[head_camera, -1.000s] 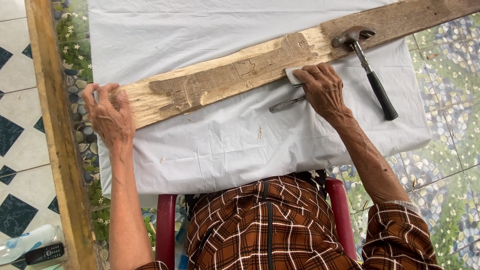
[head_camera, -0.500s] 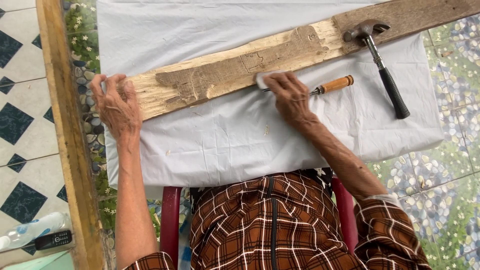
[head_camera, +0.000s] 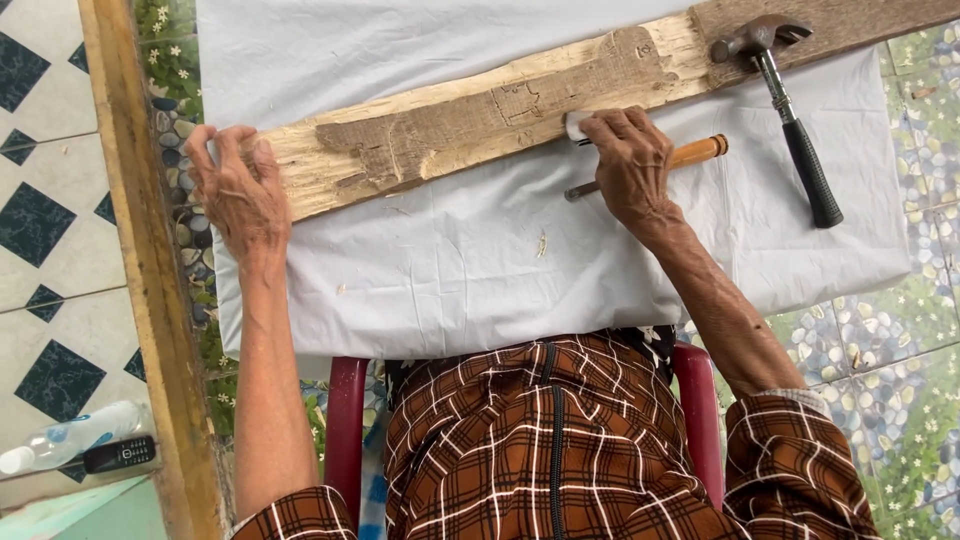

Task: The person sands a long wooden plank with a sanding block, moving back and forth along its length. They pause to wipe the plank with their hand and later use a small white cloth to clean the surface. A hammer and chisel rest on the white cloth beneath the plank.

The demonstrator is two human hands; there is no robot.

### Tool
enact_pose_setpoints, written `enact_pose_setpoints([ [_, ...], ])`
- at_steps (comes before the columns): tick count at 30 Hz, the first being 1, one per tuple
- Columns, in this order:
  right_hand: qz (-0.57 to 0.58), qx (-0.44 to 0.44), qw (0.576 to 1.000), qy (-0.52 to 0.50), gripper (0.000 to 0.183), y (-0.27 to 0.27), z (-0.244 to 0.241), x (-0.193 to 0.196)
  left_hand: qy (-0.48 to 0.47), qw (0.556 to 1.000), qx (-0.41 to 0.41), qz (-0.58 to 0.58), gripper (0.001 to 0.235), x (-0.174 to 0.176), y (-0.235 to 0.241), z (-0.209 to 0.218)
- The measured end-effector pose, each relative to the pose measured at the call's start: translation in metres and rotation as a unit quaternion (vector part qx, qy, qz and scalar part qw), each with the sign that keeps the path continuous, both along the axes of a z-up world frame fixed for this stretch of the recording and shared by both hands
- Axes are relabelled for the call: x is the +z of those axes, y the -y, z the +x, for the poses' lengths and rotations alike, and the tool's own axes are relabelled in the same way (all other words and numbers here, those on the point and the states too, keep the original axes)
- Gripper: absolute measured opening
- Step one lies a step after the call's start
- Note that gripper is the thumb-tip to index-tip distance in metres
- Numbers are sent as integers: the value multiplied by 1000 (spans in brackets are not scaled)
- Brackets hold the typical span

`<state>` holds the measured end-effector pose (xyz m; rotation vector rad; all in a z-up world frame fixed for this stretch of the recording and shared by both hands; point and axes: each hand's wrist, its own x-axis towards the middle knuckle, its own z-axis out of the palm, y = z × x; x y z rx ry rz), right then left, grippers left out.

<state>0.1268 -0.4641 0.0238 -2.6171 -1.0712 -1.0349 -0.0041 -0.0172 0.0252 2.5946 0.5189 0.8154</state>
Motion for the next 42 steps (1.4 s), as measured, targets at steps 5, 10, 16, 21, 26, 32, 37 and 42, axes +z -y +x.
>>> enact_pose_setpoints([
  [5, 78, 105, 991, -42, 23, -89, -19, -23, -8, 1000, -19, -4, 19, 1, -2, 1],
  [10, 46, 91, 994, -36, 23, -41, -11, 1, -3, 999, -24, -20, 21, 6, 3, -1],
  [16, 31, 90, 995, -17, 23, -51, -8, -13, -11, 1000, -18, -5, 17, 0, -1, 0],
  [21, 87, 153, 981, -85, 27, -72, -14, -2, -5, 999, -32, -22, 20, -6, -9, 5],
  [26, -11, 50, 999, 9, 20, -14, 0, 20, 39, 998, -33, 39, 27, 14, 7, 2],
  [32, 33, 80, 995, -39, 36, -26, -10, -2, 6, 1000, -27, -13, 14, -11, -8, 8],
  [37, 76, 118, 989, -37, 20, -81, -23, 2, 4, 999, -31, 13, 18, -4, -6, 6],
  [42, 82, 155, 984, -39, 17, -98, -32, 4, 5, 1000, -23, 5, 19, -4, -4, 5],
])
